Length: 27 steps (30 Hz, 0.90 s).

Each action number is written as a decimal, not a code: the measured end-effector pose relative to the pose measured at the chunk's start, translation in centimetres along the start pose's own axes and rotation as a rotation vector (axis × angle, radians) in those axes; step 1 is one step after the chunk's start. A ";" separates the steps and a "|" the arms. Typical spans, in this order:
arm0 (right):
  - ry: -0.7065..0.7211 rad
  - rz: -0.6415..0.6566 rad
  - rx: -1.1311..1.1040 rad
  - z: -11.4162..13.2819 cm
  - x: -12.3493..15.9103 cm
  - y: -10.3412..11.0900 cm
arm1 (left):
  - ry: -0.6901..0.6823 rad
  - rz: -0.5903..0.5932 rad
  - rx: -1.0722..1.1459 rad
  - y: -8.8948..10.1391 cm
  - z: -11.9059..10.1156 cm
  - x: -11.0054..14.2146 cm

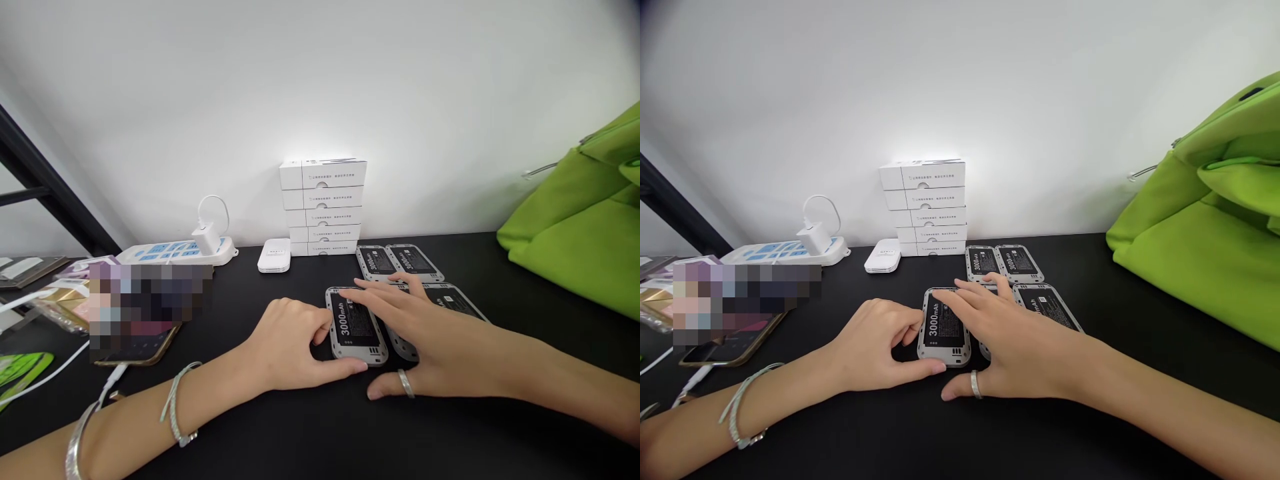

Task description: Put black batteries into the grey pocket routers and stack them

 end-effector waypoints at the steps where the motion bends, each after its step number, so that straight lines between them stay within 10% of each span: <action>1: -0.011 0.002 -0.009 0.1 -0.2 0.0 | -0.002 0.000 0.009 0.0 0.0 0.0; 13: -0.040 -0.142 -0.148 0.3 -0.8 1.3 | -0.022 0.008 0.067 0.1 0.2 0.2; 20: -0.160 -0.366 -0.043 -6.8 -2.1 6.4 | -0.012 -0.014 0.079 0.4 0.0 0.2; 27: -0.222 -0.323 0.000 -12.9 -1.8 8.3 | -0.017 -0.032 0.087 0.1 0.4 0.3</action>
Point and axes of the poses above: each hand's wrist, its own x-axis away from the middle knuckle, its own y-axis out of the back of the hand, z = x × y, the point moved 7 cm from there along -x, towards the middle knuckle, and after that the axes turned 14 degrees about -z, right-handed, at the moved point
